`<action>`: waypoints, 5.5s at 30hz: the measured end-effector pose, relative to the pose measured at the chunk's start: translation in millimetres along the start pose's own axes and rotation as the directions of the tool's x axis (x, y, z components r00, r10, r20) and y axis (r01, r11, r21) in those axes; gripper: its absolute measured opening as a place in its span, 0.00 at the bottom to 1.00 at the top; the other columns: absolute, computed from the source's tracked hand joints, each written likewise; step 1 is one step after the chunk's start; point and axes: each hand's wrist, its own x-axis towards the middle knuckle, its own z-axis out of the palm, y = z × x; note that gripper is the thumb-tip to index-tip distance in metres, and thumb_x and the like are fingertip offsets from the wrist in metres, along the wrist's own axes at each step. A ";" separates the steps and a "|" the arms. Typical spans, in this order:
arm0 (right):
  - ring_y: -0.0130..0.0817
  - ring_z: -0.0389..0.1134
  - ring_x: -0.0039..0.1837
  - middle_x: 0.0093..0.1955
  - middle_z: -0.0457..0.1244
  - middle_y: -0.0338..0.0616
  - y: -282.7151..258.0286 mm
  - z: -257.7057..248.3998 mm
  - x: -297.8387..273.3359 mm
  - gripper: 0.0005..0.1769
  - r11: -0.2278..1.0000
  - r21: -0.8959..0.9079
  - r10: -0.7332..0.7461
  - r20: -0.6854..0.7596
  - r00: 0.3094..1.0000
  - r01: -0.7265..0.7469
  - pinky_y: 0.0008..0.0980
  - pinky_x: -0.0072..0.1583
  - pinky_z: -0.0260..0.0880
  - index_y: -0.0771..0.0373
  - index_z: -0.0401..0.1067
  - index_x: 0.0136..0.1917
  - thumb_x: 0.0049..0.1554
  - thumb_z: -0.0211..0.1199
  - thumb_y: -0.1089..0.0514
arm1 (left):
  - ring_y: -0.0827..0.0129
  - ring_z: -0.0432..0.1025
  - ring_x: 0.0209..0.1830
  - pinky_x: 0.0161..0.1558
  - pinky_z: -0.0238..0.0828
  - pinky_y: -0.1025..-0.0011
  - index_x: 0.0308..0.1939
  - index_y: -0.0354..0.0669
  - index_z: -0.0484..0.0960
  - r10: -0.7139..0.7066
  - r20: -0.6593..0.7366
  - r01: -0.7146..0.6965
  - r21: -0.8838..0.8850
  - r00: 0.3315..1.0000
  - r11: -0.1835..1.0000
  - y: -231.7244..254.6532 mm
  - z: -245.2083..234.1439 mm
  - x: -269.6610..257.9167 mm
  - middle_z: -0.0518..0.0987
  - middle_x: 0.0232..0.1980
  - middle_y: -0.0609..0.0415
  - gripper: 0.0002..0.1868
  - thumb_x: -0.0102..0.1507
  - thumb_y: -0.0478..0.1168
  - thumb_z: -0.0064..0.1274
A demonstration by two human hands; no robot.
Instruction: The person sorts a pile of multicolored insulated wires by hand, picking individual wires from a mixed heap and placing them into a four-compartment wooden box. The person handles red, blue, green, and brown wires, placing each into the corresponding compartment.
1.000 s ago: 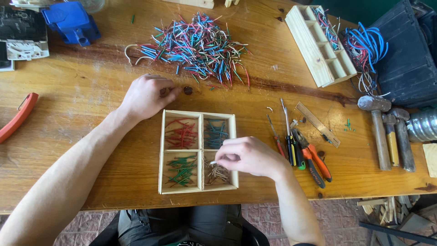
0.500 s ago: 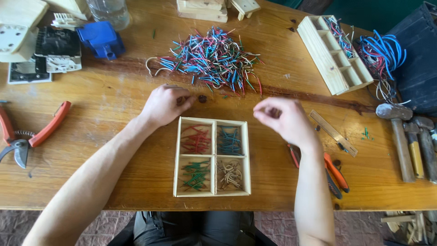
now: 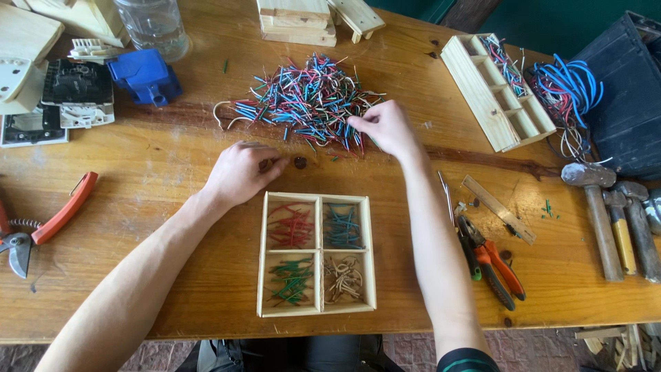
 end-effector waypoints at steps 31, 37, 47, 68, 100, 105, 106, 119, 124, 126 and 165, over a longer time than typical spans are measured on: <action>0.44 0.76 0.48 0.46 0.78 0.54 -114.6 -71.6 -80.7 0.15 0.975 -0.206 0.164 0.425 0.890 -0.081 0.46 0.56 0.76 0.57 0.91 0.57 0.65 0.73 0.49 | 0.42 0.86 0.48 0.49 0.84 0.44 0.47 0.49 0.90 -0.031 0.109 0.043 -0.105 0.994 0.994 13.2 -10.5 -2.9 0.88 0.40 0.48 0.24 0.82 0.61 0.52; 0.39 0.74 0.42 0.39 0.75 0.44 -54.3 -48.2 -48.9 0.12 0.979 -0.189 0.105 0.176 0.979 -0.071 0.39 0.50 0.73 0.58 0.89 0.60 0.67 0.74 0.53 | 0.43 0.87 0.47 0.48 0.84 0.46 0.47 0.50 0.91 -0.038 0.087 0.045 -0.083 0.995 0.996 16.0 -13.4 0.0 0.90 0.40 0.50 0.24 0.81 0.61 0.53; 0.41 0.74 0.44 0.39 0.75 0.48 -19.1 -17.3 -28.9 0.09 0.999 -0.024 0.036 0.164 0.986 -0.033 0.42 0.52 0.75 0.63 0.89 0.52 0.61 0.77 0.56 | 0.45 0.87 0.43 0.45 0.85 0.47 0.44 0.54 0.91 -0.069 0.082 0.070 -0.001 0.994 0.998 13.5 -12.1 0.7 0.89 0.38 0.55 0.22 0.80 0.62 0.54; 0.38 0.77 0.43 0.37 0.75 0.37 9.5 -0.7 -21.7 0.10 0.972 -0.148 0.198 0.097 0.975 -0.183 0.40 0.52 0.76 0.54 0.90 0.49 0.56 0.78 0.51 | 0.45 0.87 0.43 0.44 0.85 0.48 0.44 0.54 0.92 -0.060 0.072 0.060 0.009 0.996 0.998 12.2 -10.7 -0.9 0.90 0.39 0.55 0.19 0.79 0.59 0.57; 0.37 0.70 0.38 0.28 0.69 0.34 -134.5 -37.1 -102.3 0.08 0.882 -0.470 0.295 0.602 0.742 0.030 0.38 0.52 0.72 0.48 0.93 0.42 0.61 0.75 0.53 | 0.48 0.87 0.43 0.44 0.86 0.48 0.43 0.55 0.91 -0.050 0.095 0.049 0.014 0.994 0.999 7.4 -4.4 -1.6 0.90 0.39 0.58 0.17 0.78 0.58 0.59; 0.45 0.72 0.41 0.34 0.73 0.48 -117.6 -46.3 -89.9 0.10 0.927 -0.373 0.213 0.481 0.850 -0.021 0.47 0.54 0.75 0.56 0.92 0.49 0.62 0.70 0.58 | 0.45 0.87 0.44 0.45 0.85 0.47 0.43 0.54 0.91 -0.067 0.094 0.065 0.019 0.993 0.998 7.8 -3.2 -0.9 0.90 0.41 0.56 0.17 0.77 0.58 0.59; 0.45 0.72 0.41 0.34 0.73 0.48 -117.1 -48.0 -85.0 0.10 0.927 -0.374 0.213 0.479 0.852 -0.021 0.47 0.54 0.75 0.56 0.92 0.49 0.62 0.70 0.58 | 0.45 0.87 0.44 0.45 0.85 0.47 0.43 0.54 0.91 -0.064 0.092 0.063 0.020 0.994 0.998 7.7 -3.7 -0.6 0.90 0.41 0.56 0.17 0.77 0.58 0.59; 0.42 0.72 0.42 0.38 0.70 0.44 -27.5 31.8 -27.6 0.13 0.959 -0.156 -0.218 0.128 0.967 0.237 0.44 0.52 0.74 0.58 0.87 0.65 0.67 0.74 0.62 | 0.50 0.88 0.42 0.45 0.87 0.50 0.42 0.55 0.91 -0.071 0.109 0.068 0.028 0.991 0.997 13.1 -7.8 1.1 0.90 0.38 0.60 0.18 0.77 0.58 0.57; 0.42 0.73 0.43 0.38 0.69 0.42 -17.7 42.1 -24.6 0.11 0.944 -0.190 -0.256 0.098 0.962 0.271 0.44 0.51 0.75 0.53 0.88 0.62 0.65 0.75 0.59 | 0.44 0.88 0.44 0.46 0.87 0.43 0.42 0.55 0.91 -0.088 0.118 0.087 0.016 0.989 0.996 11.9 -5.9 -0.2 0.91 0.41 0.56 0.18 0.76 0.59 0.57; 0.38 0.74 0.43 0.38 0.69 0.39 -17.7 45.7 -24.7 0.10 0.947 -0.181 -0.256 0.075 0.964 0.266 0.41 0.52 0.76 0.52 0.88 0.60 0.66 0.76 0.58 | 0.44 0.87 0.45 0.46 0.87 0.43 0.41 0.55 0.89 -0.076 0.121 0.074 0.018 0.990 0.997 12.6 -6.0 -0.1 0.91 0.41 0.57 0.18 0.75 0.60 0.57; 0.39 0.79 0.46 0.48 0.80 0.40 -172.2 -9.1 -123.3 0.05 0.930 0.122 -0.324 0.715 0.620 0.345 0.41 0.51 0.80 0.49 0.92 0.51 0.64 0.77 0.52 | 0.44 0.87 0.51 0.52 0.86 0.42 0.49 0.56 0.92 -0.075 0.107 0.073 0.022 0.991 0.997 9.9 -2.0 -2.0 0.92 0.46 0.57 0.18 0.75 0.61 0.57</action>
